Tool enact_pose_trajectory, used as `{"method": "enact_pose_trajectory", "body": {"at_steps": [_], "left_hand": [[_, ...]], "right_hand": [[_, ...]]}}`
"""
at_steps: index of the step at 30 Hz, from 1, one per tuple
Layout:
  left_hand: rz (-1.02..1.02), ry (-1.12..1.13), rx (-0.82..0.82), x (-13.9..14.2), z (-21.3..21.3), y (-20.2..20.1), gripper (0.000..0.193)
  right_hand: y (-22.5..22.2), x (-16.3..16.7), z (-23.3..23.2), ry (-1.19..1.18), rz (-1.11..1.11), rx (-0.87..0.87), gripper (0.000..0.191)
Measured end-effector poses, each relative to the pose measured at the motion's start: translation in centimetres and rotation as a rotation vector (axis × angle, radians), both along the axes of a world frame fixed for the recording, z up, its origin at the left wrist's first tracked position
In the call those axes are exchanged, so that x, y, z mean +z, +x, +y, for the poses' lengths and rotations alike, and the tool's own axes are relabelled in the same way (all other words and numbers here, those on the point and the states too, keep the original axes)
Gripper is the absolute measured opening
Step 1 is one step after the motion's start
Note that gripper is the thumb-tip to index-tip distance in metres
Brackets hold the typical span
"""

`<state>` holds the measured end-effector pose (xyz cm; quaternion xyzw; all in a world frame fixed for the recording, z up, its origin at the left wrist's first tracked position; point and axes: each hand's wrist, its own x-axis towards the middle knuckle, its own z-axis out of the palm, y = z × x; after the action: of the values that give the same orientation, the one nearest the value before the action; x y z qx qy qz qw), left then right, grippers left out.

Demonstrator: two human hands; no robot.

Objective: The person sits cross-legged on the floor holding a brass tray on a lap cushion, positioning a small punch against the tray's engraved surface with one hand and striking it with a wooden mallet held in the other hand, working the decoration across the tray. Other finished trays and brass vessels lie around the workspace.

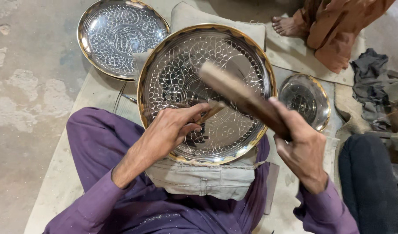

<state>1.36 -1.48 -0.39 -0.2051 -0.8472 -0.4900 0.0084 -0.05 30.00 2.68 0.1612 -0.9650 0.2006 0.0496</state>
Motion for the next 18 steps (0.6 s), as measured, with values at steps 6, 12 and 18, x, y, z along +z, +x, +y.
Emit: {"method": "enact_pose_trajectory", "body": {"at_steps": [6,12,18], "left_hand": [[0.027,0.064,0.116,-0.9,0.4,1.1,0.055],[-0.004,0.082,0.253,-2.2,1.2,2.1,0.051],[0.029,0.147,0.428,-3.3,2.2,3.4,0.051]], "right_hand": [[-0.9,2.0,-0.8,-0.07,0.037,0.196,0.077],[-2.4,3.3,-2.7,-0.121,0.005,0.205,0.065],[-3.3,6.0,-4.0,-0.076,0.206,0.346,0.066]]}}
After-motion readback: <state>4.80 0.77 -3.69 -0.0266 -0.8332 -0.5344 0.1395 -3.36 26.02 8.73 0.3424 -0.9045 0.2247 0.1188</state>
